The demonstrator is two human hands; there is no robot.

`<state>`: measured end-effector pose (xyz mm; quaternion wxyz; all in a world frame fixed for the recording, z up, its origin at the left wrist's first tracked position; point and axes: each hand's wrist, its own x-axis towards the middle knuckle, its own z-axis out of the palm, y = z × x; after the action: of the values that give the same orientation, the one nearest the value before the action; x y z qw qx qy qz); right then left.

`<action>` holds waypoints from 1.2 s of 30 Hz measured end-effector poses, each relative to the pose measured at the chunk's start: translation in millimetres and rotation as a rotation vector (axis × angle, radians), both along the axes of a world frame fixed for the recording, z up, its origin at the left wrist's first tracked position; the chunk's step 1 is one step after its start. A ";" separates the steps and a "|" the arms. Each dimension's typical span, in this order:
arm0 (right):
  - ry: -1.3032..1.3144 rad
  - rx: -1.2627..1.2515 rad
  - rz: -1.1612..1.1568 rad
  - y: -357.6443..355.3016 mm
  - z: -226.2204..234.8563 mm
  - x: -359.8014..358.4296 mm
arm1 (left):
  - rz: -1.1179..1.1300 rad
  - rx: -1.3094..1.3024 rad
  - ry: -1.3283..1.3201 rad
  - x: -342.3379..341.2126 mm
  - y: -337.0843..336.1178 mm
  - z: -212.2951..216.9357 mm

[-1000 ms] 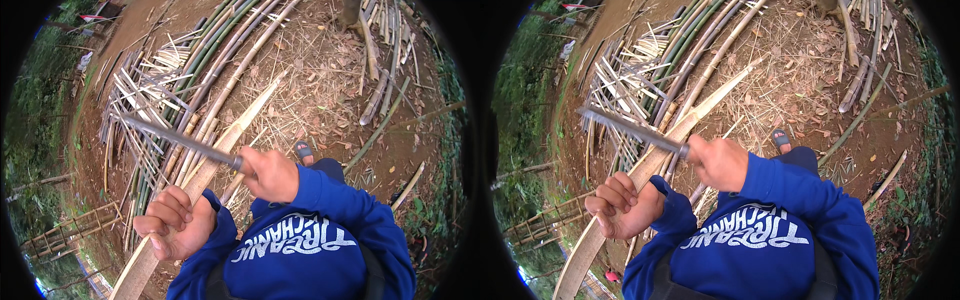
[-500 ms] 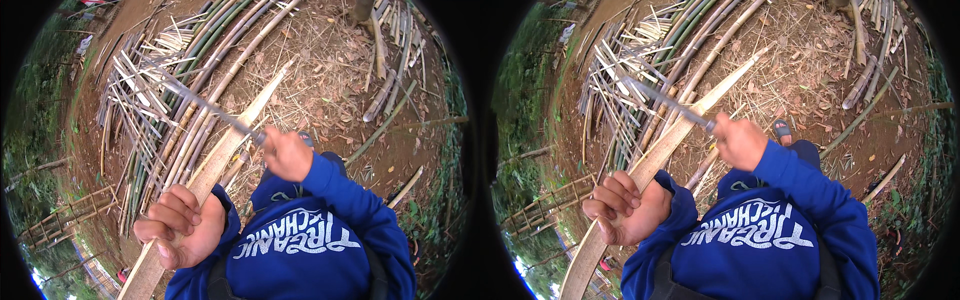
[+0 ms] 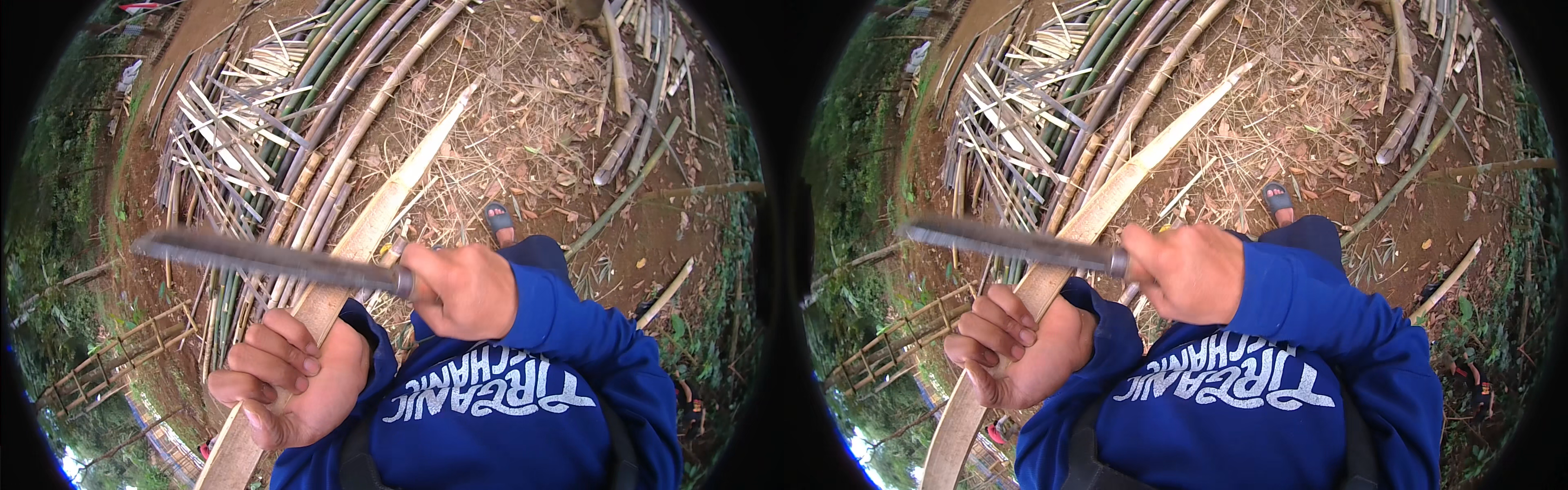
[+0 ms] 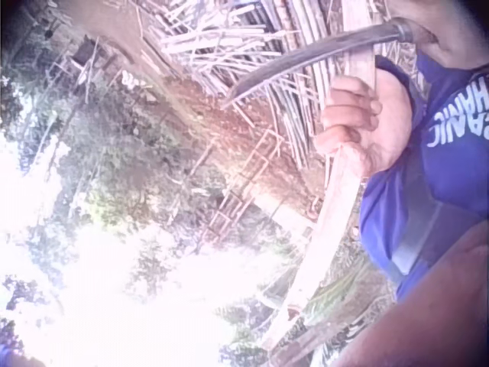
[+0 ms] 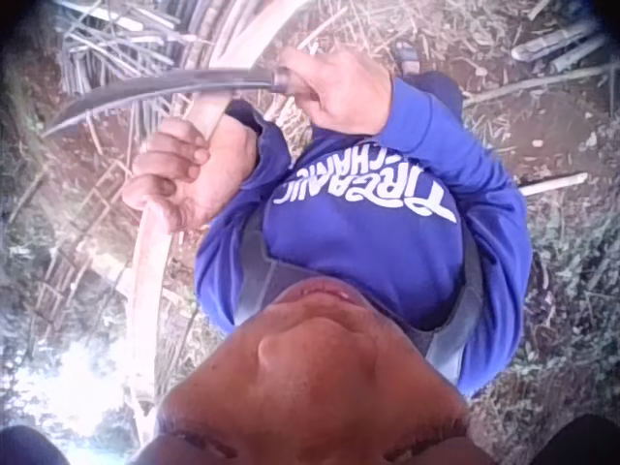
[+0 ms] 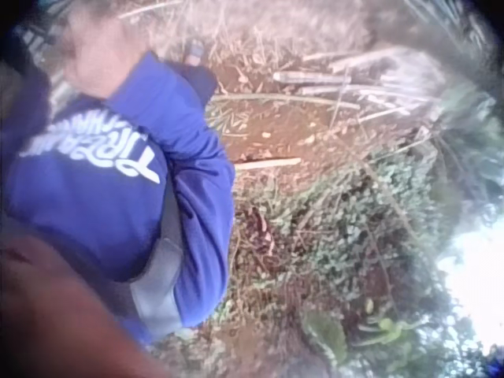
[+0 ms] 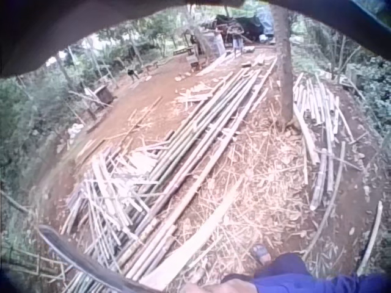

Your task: The person uses a machete to split long bamboo poles into thin strips. They repeatedly strike the bamboo held against the ground, then separate the resulting strips and set them aside. The person handles multiple bamboo poles and accumulates a pile of split strips.

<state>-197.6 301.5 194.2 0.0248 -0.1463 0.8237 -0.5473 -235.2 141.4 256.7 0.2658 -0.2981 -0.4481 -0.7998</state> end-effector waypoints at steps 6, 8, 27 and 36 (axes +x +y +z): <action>-0.102 0.073 -0.205 32.7 -67.2 -20.0 | 0.029 -0.044 -0.027 -6.6 10.9 -4.0; -0.136 0.109 -0.137 19.7 -14.1 -10.0 | 0.063 -0.010 -0.032 -7.7 7.0 -2.5; -0.258 0.299 -0.258 92.9 -121.5 -31.2 | 0.146 0.002 -0.060 -2.1 37.3 -0.2; 0.000 0.147 -0.012 64.3 -102.4 -38.0 | 0.279 0.098 -0.093 -11.0 19.3 0.4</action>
<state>-235.6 365.8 91.8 0.0324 -0.1393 0.8625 -0.4854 -246.2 160.7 257.2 0.3674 -0.1822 -0.4576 -0.7889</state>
